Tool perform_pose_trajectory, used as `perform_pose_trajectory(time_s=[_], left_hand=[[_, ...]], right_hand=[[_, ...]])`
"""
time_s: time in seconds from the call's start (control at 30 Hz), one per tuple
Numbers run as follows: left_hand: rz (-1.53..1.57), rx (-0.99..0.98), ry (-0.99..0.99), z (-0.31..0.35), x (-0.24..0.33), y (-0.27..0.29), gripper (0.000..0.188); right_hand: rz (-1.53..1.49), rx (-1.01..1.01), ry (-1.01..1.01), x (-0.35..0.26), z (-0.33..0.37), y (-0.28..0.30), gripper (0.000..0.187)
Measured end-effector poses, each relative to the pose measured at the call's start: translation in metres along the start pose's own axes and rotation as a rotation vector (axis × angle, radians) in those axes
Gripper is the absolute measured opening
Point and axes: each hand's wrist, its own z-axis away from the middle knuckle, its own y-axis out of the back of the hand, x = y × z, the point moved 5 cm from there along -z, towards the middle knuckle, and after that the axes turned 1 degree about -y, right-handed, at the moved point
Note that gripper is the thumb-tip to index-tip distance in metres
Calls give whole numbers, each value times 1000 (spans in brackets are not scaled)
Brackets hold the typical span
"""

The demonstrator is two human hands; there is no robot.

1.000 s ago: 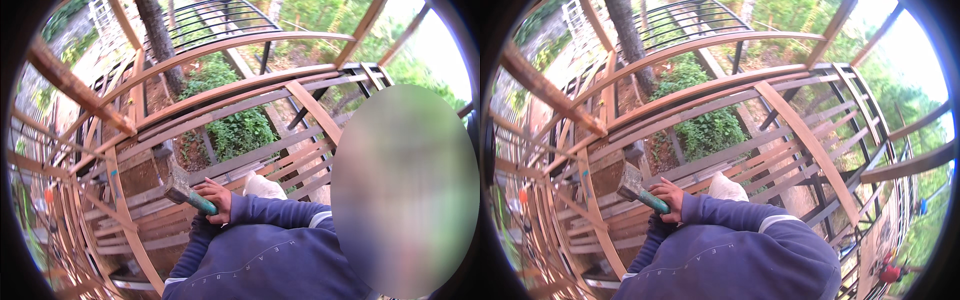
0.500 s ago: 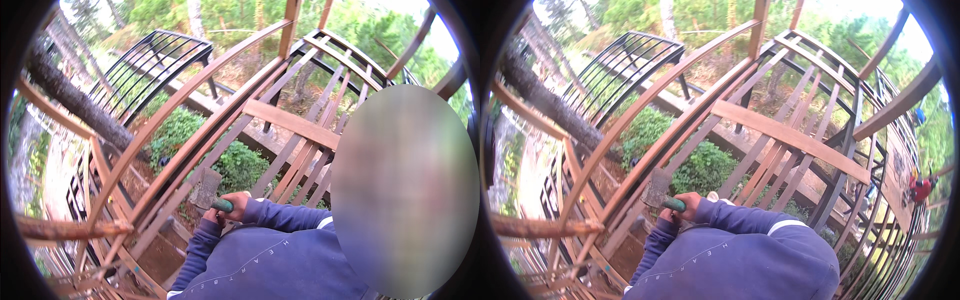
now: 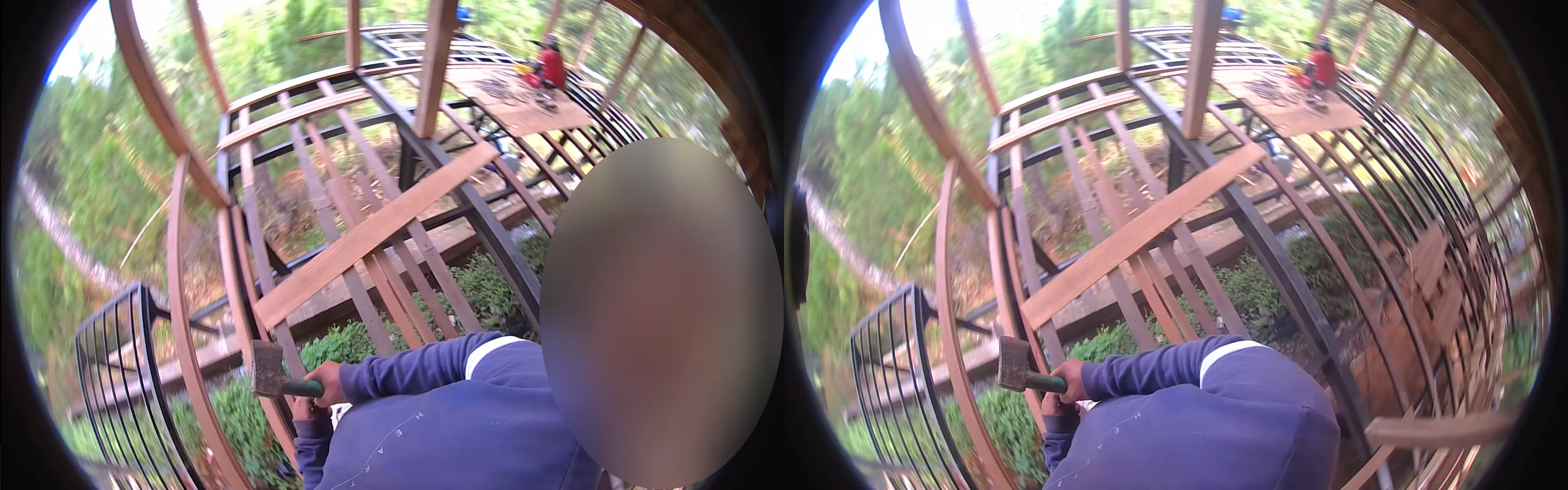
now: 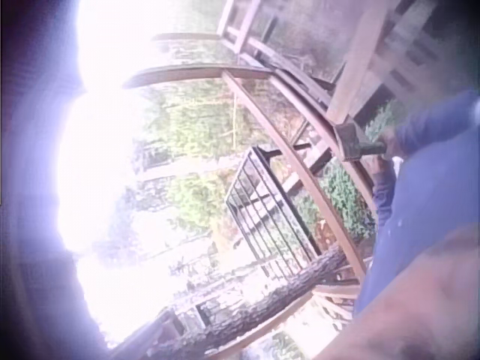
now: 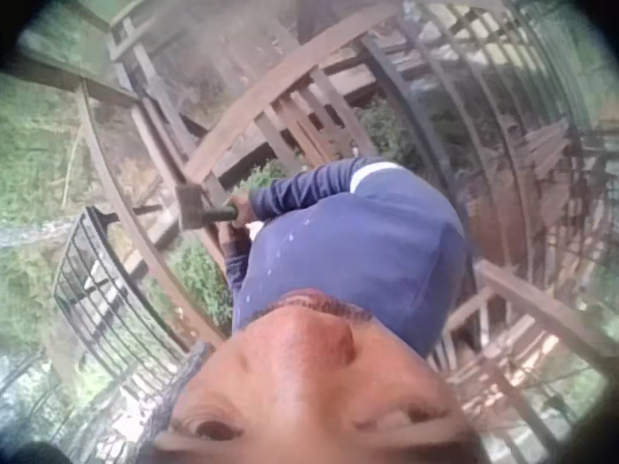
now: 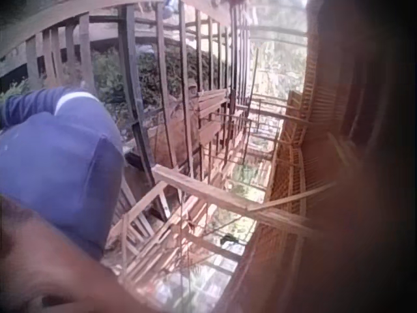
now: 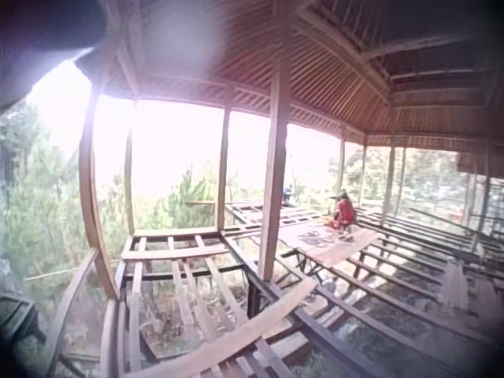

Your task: The person constructs a wooden structure by hammering nails into wooden beams and planks. They move around the elevated framework to secure different sections and use a ruler to measure and mark the wood before hammering.

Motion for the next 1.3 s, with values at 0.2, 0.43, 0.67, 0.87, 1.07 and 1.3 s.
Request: perform_pose_trajectory(time_s=[0.2,0.43,0.67,0.87,1.07,1.3], left_hand=[[78,-85,-294,-129,19,95,29],[540,-148,-145,-238,54,218,30],[682,-182,77,-277,18,284,31],[730,-210,103,-364,25,303,31],[683,-277,27,-486,69,300,32],[253,-236,-226,-570,121,306,32]], right_hand=[[-28,263,-27,-21,-128,-6,23],[84,527,189,-77,-268,-27,23],[-180,516,340,-109,-335,-10,23],[-320,431,394,-129,-394,38,24],[-241,318,414,-130,-488,111,18],[-132,165,273,-128,-566,199,15]])
